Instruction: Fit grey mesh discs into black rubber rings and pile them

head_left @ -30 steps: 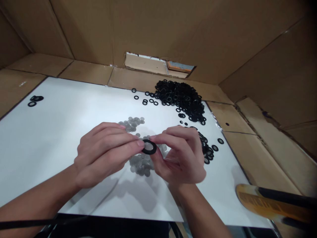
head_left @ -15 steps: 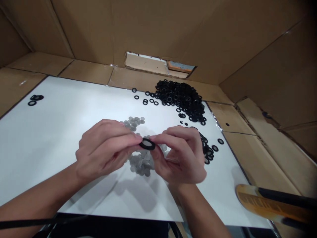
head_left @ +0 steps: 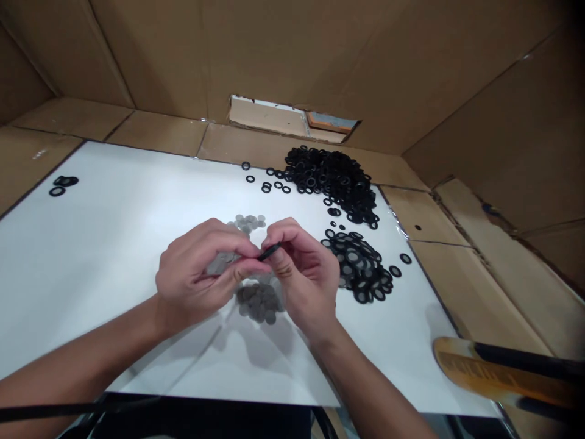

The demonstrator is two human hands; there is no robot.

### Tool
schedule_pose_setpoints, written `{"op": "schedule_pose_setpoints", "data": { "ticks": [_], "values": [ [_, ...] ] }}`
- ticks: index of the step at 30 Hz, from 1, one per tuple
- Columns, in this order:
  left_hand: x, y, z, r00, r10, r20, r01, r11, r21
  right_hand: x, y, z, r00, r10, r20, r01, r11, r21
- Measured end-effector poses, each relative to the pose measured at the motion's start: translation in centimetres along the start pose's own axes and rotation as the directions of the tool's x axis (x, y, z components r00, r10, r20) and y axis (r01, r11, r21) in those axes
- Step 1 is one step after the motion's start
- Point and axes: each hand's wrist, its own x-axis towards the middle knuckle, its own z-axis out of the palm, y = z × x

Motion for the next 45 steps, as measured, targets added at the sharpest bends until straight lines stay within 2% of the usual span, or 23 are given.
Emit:
{"op": "schedule_pose_setpoints", "data": {
  "ticks": [5, 10, 13, 16, 20, 22, 27, 33, 38, 45],
  "values": [
    [0.0, -0.1, 0.5, 0.999, -0.044, 0.019, 0.045, 0.999, -0.029, -0.2, -0.1, 0.1, 0.998, 0.057, -0.036, -0.055, 0.996, 0.069],
    [-0.2, 0.2, 0.5, 0.966, -0.241, 0.093, 0.249, 0.964, -0.090, 0.0, -0.5, 0.1, 0.996, 0.070, -0.062, -0.077, 0.991, -0.111],
    [-0.1, 0.3, 0.5, 0.914, -0.392, 0.108, 0.403, 0.908, -0.112, 0.2, -0.6, -0.1, 0.995, 0.090, -0.053, -0.100, 0.971, -0.216],
    [0.2, 0.2, 0.5, 0.838, -0.529, 0.130, 0.544, 0.827, -0.140, 0.4, -0.6, -0.6, 0.996, 0.091, 0.010, -0.083, 0.938, -0.337],
    [0.7, 0.0, 0.5, 0.742, -0.644, 0.187, 0.670, 0.721, -0.175, 0.6, -0.6, -1.0, 0.995, 0.085, 0.051, -0.054, 0.898, -0.438],
    [0.8, 0.0, 0.6, 0.717, -0.670, 0.192, 0.697, 0.692, -0.188, 0.7, -0.5, -1.0, 0.997, 0.070, 0.021, -0.054, 0.897, -0.439],
    [0.9, 0.1, 0.8, 0.702, -0.697, 0.147, 0.712, 0.681, -0.169, 0.7, -0.2, -0.9, 0.995, 0.095, 0.009, -0.081, 0.893, -0.443],
    [1.0, -0.1, 0.5, 0.656, -0.709, 0.259, 0.745, 0.663, -0.075, 0.8, -0.4, -1.3, 0.994, 0.106, 0.028, -0.080, 0.874, -0.479],
    [0.8, 0.0, 0.8, 0.636, -0.735, 0.235, 0.771, 0.621, -0.144, 0.8, -0.5, -1.1, 0.993, 0.115, 0.021, -0.087, 0.845, -0.528],
    [0.7, 0.0, 0.9, 0.643, -0.724, 0.249, 0.766, 0.607, -0.212, 0.7, -0.4, -0.7, 0.998, 0.065, -0.005, -0.057, 0.831, -0.553]
  ]
}}
